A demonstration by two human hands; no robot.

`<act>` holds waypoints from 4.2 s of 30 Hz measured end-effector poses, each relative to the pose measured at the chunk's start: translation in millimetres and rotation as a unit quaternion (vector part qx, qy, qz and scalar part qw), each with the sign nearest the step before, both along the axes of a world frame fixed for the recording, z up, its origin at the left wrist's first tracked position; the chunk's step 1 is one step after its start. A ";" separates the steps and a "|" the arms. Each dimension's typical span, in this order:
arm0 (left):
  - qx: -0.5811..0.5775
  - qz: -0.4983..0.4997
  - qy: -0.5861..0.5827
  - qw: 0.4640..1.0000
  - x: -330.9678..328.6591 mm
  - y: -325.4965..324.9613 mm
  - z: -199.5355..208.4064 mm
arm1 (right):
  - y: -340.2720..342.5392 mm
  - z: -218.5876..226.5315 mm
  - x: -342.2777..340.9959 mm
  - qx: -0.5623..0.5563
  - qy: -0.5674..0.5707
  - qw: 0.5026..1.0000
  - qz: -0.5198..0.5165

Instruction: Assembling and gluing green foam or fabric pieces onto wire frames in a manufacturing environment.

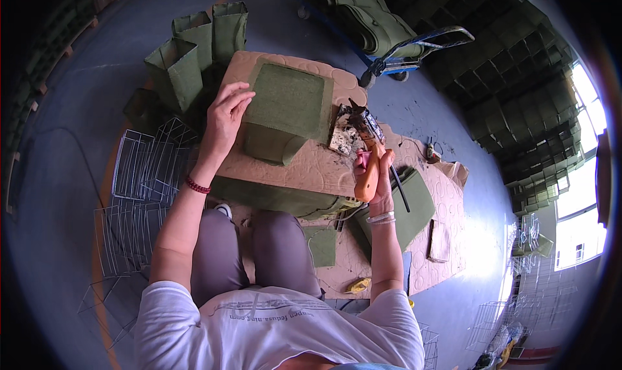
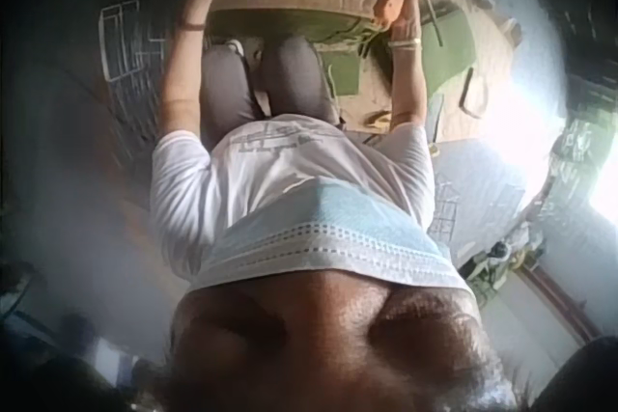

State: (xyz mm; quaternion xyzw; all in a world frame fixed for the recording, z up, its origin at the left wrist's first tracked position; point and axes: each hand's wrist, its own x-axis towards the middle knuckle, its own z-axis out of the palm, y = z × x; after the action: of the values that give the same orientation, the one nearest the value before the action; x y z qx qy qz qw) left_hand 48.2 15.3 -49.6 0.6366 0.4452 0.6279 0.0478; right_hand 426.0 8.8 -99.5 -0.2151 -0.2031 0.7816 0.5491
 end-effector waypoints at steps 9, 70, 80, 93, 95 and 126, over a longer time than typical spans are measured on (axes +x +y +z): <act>-0.014 -0.026 -0.009 1.000 -6.3 -3.4 -8.6 | 42.0 53.7 -22.7 0.025 -0.042 0.996 0.074; 0.103 0.043 0.294 0.949 23.5 -30.0 10.9 | -18.6 68.3 -21.1 -0.072 -0.200 0.972 0.097; 0.126 0.009 0.334 0.934 25.4 -29.9 9.6 | -31.0 71.2 -18.9 -0.074 -0.223 0.969 0.075; 0.118 0.006 0.320 0.940 23.5 -22.2 8.0 | -50.5 59.8 -18.0 -0.066 -0.248 0.964 0.075; 0.118 0.005 0.318 0.941 24.0 -22.1 10.4 | -55.4 40.5 -7.8 -0.064 -0.187 0.977 0.081; 0.146 0.001 0.415 0.898 41.7 -24.0 10.1 | -119.6 -30.5 -69.4 0.192 -0.135 0.961 -0.145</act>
State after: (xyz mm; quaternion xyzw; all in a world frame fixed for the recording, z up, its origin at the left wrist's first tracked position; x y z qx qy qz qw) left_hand 89.9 -8.7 -39.5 0.8387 0.3283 0.3652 -0.2355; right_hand 356.5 -110.8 -130.0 -0.2365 -0.3884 0.6037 0.6548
